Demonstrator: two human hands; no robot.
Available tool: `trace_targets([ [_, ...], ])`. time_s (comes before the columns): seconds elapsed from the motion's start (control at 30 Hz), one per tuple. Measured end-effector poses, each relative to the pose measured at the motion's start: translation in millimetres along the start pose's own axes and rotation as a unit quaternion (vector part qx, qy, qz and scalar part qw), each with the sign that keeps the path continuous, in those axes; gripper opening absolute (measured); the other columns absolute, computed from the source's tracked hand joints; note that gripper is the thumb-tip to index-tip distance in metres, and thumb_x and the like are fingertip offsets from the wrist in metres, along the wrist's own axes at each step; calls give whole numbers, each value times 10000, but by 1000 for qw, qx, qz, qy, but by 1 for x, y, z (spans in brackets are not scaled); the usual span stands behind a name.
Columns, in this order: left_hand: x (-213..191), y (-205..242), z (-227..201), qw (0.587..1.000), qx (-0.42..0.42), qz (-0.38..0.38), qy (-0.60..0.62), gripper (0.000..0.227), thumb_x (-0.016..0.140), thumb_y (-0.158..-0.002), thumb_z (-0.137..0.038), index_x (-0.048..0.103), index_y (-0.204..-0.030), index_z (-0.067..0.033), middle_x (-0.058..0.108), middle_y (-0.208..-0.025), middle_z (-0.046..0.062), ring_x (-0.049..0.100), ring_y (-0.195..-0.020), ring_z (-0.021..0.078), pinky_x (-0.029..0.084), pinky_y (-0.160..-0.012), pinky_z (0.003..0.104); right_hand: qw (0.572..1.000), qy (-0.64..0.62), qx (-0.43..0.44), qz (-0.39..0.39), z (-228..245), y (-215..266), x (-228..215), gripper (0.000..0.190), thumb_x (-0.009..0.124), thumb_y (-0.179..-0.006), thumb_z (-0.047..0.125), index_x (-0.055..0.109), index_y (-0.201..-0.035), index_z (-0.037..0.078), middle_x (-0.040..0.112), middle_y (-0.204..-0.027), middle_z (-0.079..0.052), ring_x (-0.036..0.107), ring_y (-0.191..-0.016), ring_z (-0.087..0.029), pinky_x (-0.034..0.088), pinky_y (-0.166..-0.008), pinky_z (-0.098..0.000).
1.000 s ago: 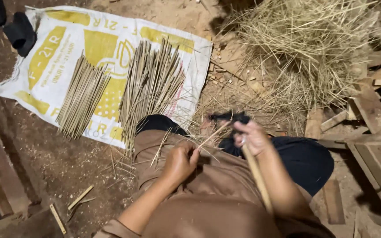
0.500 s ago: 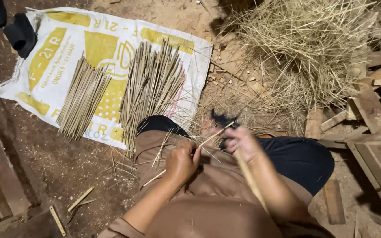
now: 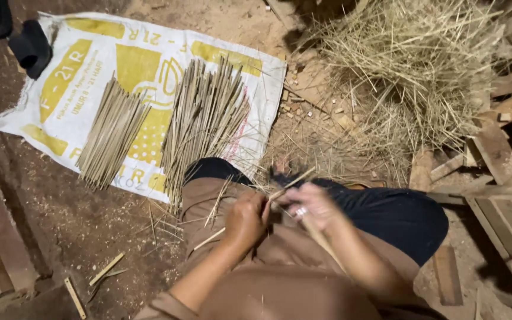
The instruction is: Stripping leaf material from palm leaf ribs using a hand tool to prepare them for broom making
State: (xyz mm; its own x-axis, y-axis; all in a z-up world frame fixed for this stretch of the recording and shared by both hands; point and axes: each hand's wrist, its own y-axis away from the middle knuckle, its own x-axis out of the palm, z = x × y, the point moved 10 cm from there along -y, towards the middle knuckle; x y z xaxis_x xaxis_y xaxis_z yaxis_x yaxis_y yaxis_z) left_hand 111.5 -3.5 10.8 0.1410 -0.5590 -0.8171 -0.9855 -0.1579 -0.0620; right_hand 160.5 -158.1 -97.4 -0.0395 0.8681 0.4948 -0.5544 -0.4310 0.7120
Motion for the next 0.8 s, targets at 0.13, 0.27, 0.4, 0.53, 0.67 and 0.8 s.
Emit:
trace_targets([
  [0.13, 10, 5, -1, 998, 54, -20, -33, 120, 730, -823, -229, 659, -834, -133, 610, -730, 76, 687, -701, 322, 552, -585, 430, 999, 25, 14, 22, 3, -31, -33, 279, 759, -876, -3, 517, -814, 122, 754, -852, -256, 643, -436, -249, 487, -326, -330],
  [0.27, 3, 13, 6, 989, 106, -75, -76, 137, 733, -791, -253, 626, -800, -168, 572, -744, 28, 668, -689, 272, 542, -578, 371, 998, -18, -60, 5, 58, -35, -64, 103, 687, -928, 59, 640, -1001, 116, 728, -1125, -229, 633, -522, -117, 495, -404, -210],
  [0.4, 12, 17, 12, 982, 114, -101, -113, 125, 722, -805, -280, 617, -808, -213, 554, -748, -7, 650, -651, 232, 523, -562, 343, 1000, 22, 0, 1, 4, -34, -40, 174, 741, -875, 22, 622, -855, 148, 736, -835, -112, 519, -464, -54, 449, -350, -197],
  [0.53, 23, 16, 13, 983, 124, -95, -98, 139, 741, -802, -275, 629, -795, -194, 556, -747, 5, 650, -658, 253, 519, -556, 360, 998, 41, 39, 29, -6, -14, -6, 120, 742, -883, -9, 640, -908, 49, 752, -887, -231, 596, -422, -183, 469, -336, -280],
  [0.67, 6, 15, 23, 988, 106, -84, -68, 165, 727, -821, -288, 611, -788, -177, 555, -743, 18, 660, -676, 267, 530, -575, 368, 998, 8, -56, -24, 56, -24, -66, 143, 752, -894, 86, 652, -996, 90, 754, -947, -169, 567, -495, -65, 466, -389, -179],
  [0.8, -12, 11, 41, 961, 190, -201, 8, 173, 748, -885, -297, 695, -771, -177, 598, -780, 19, 633, -665, 255, 505, -600, 355, 980, -177, -65, 65, 78, -20, -98, 211, 618, -1002, 143, 634, -1168, 15, 657, -1393, -199, 643, -634, -28, 447, -476, -109],
])
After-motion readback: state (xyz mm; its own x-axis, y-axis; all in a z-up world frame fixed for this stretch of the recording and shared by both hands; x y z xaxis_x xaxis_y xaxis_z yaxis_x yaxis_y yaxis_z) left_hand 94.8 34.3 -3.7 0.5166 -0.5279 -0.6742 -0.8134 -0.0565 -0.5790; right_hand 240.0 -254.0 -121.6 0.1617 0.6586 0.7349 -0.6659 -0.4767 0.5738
